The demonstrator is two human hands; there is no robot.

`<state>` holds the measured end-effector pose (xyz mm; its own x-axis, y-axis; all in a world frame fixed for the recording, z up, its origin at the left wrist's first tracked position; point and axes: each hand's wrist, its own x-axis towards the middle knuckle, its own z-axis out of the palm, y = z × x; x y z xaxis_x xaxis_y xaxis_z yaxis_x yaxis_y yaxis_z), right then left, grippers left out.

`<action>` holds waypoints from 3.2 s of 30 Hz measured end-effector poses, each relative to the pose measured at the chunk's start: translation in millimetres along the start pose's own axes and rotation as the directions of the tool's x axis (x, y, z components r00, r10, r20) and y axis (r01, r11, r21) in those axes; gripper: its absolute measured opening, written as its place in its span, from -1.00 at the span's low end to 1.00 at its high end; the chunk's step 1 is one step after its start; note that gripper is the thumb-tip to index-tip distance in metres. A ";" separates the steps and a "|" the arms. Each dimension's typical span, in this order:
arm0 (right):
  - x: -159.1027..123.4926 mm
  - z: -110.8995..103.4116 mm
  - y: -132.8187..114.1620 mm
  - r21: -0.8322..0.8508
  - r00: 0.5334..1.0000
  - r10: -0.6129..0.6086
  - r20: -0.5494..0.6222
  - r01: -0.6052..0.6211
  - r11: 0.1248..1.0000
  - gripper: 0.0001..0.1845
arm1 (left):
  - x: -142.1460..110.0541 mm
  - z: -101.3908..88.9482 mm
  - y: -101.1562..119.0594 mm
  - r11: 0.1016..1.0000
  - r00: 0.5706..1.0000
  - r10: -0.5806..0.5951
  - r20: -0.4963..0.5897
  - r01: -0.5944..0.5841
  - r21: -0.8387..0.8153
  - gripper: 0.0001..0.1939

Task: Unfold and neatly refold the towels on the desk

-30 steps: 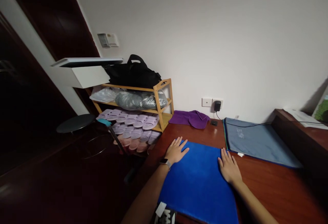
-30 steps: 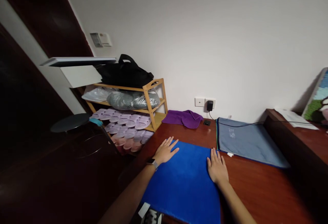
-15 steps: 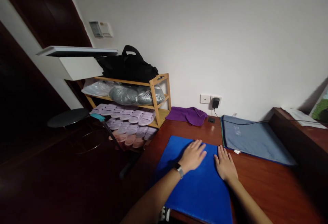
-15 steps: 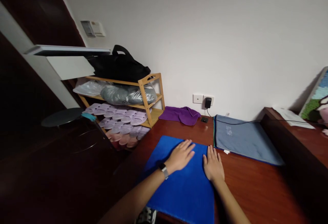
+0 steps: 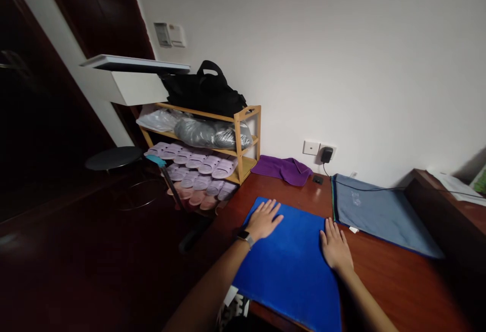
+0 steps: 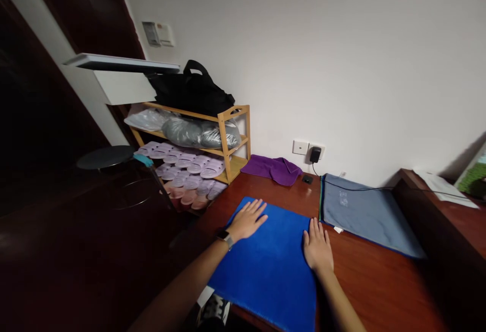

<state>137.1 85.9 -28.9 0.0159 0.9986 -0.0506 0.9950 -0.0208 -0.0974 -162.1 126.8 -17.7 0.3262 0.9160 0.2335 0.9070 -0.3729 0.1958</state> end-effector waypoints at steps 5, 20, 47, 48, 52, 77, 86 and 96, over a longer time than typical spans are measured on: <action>1.0 0.6 1.1 -0.001 1.000 0.010 0.000 -0.010 1.000 -0.26 | -1.4 -9.9 -39.6 0.993 0.994 -0.110 0.002 0.110 0.044 -0.31; -27.2 2.4 -15.1 0.048 0.998 0.063 0.008 -0.064 0.997 -0.25 | -4.8 -19.3 -39.7 0.991 0.994 -0.103 0.017 0.101 0.093 -0.31; -32.8 -3.7 -19.9 0.118 0.998 0.063 -0.003 -0.062 0.991 -0.27 | -76.2 -28.5 -36.1 0.992 0.995 -0.091 0.031 0.088 0.090 -0.25; -32.3 -5.2 -20.4 0.118 0.998 0.068 0.001 -0.068 0.991 -0.27 | -77.0 -27.6 -36.5 0.992 0.996 -0.085 0.026 0.082 0.092 -0.25; -34.4 -17.6 -24.4 0.091 0.995 0.089 0.042 -0.092 0.992 -0.29 | -75.3 -27.5 -27.3 0.993 0.997 -0.078 0.025 0.076 0.088 -0.25; -117.7 -19.0 -44.1 0.181 0.998 0.067 -0.014 -0.063 0.981 -0.28 | -83.3 -8.8 113.6 0.948 0.943 0.317 0.102 -0.314 -0.044 -0.32; -115.5 -27.9 -47.2 0.206 0.996 0.087 0.010 -0.087 0.975 -0.30 | -129.3 -38.8 4.7 0.989 0.993 -0.069 0.094 0.056 0.140 -0.28; -166.0 -12.8 -55.5 0.137 0.994 0.108 -0.003 -0.107 0.985 -0.28 | -143.7 -49.8 6.9 0.978 0.988 -0.129 0.081 0.113 0.175 -0.23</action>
<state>80.5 -78.1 -2.4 0.1240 0.9906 -0.0574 0.9647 -0.1339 -0.2269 -216.0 -14.8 -2.5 0.2276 0.9653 0.1281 0.9705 -0.2356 0.0513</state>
